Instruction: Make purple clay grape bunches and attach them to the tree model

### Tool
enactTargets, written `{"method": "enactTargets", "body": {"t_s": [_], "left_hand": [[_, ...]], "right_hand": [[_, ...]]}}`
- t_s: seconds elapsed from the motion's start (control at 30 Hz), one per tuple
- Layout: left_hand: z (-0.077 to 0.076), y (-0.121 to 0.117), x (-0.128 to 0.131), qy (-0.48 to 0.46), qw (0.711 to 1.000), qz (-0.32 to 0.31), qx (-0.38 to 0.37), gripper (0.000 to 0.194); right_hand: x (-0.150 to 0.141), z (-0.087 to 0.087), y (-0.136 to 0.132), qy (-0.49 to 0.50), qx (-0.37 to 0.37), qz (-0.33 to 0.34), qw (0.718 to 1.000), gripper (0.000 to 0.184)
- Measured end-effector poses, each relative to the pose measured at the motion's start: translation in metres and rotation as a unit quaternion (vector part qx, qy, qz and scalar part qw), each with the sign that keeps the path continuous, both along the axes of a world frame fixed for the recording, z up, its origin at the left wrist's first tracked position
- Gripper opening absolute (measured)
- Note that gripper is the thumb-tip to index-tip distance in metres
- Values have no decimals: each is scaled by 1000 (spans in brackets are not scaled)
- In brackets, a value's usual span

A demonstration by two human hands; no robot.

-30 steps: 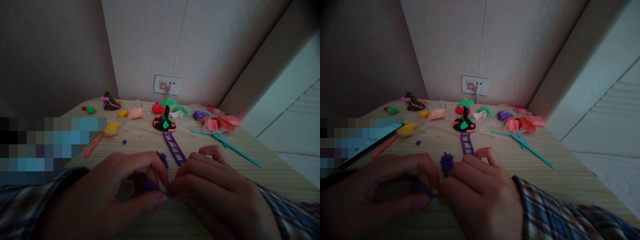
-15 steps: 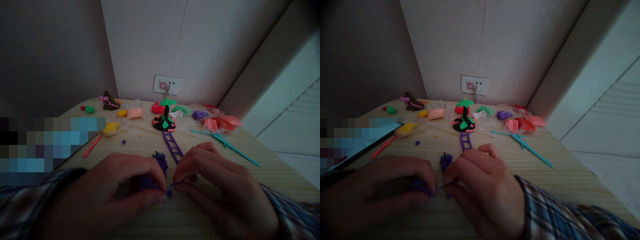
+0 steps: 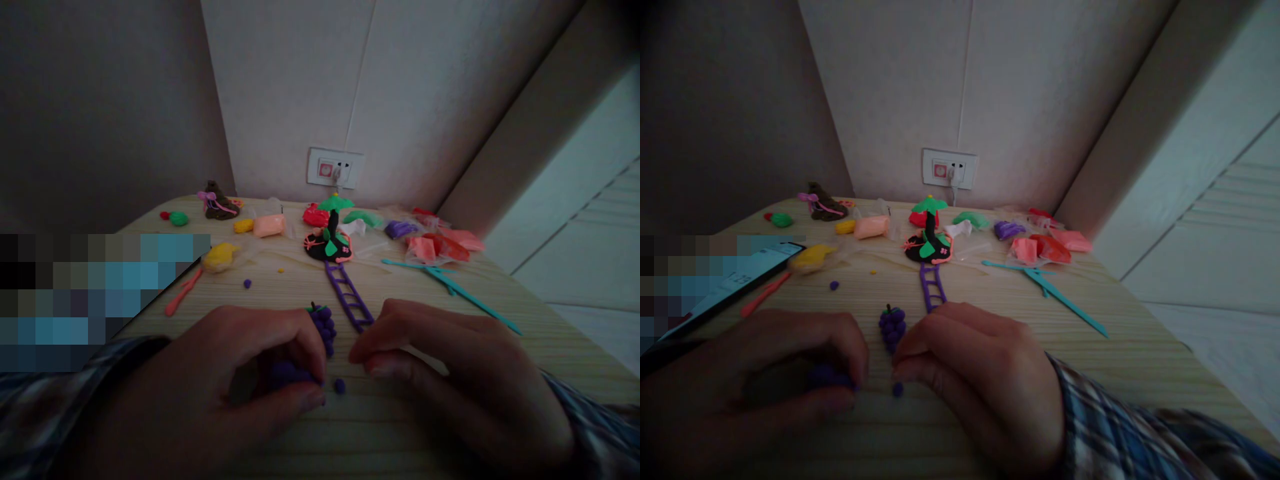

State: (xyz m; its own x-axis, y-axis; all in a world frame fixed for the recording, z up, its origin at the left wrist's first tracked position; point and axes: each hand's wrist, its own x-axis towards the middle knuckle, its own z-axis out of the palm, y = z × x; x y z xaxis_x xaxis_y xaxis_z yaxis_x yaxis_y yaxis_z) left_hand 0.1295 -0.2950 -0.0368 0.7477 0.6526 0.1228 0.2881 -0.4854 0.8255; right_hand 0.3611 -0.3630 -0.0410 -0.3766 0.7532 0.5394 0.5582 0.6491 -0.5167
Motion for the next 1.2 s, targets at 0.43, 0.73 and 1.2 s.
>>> {"method": "enactTargets", "body": {"t_s": [0.43, 0.73, 1.2], "left_hand": [[-1, 0, -3, 6, 1000, -10, 14, 10], [-1, -1, -3, 8, 1000, -16, 16, 11], [-5, 1, -5, -7, 998, -16, 61, 17]], "right_hand": [[-1, 3, -5, -23, -49, -28, 998, 21], [-3, -4, -4, 11, -35, -28, 999, 21], [-2, -2, -4, 6, -34, -20, 999, 22]]}}
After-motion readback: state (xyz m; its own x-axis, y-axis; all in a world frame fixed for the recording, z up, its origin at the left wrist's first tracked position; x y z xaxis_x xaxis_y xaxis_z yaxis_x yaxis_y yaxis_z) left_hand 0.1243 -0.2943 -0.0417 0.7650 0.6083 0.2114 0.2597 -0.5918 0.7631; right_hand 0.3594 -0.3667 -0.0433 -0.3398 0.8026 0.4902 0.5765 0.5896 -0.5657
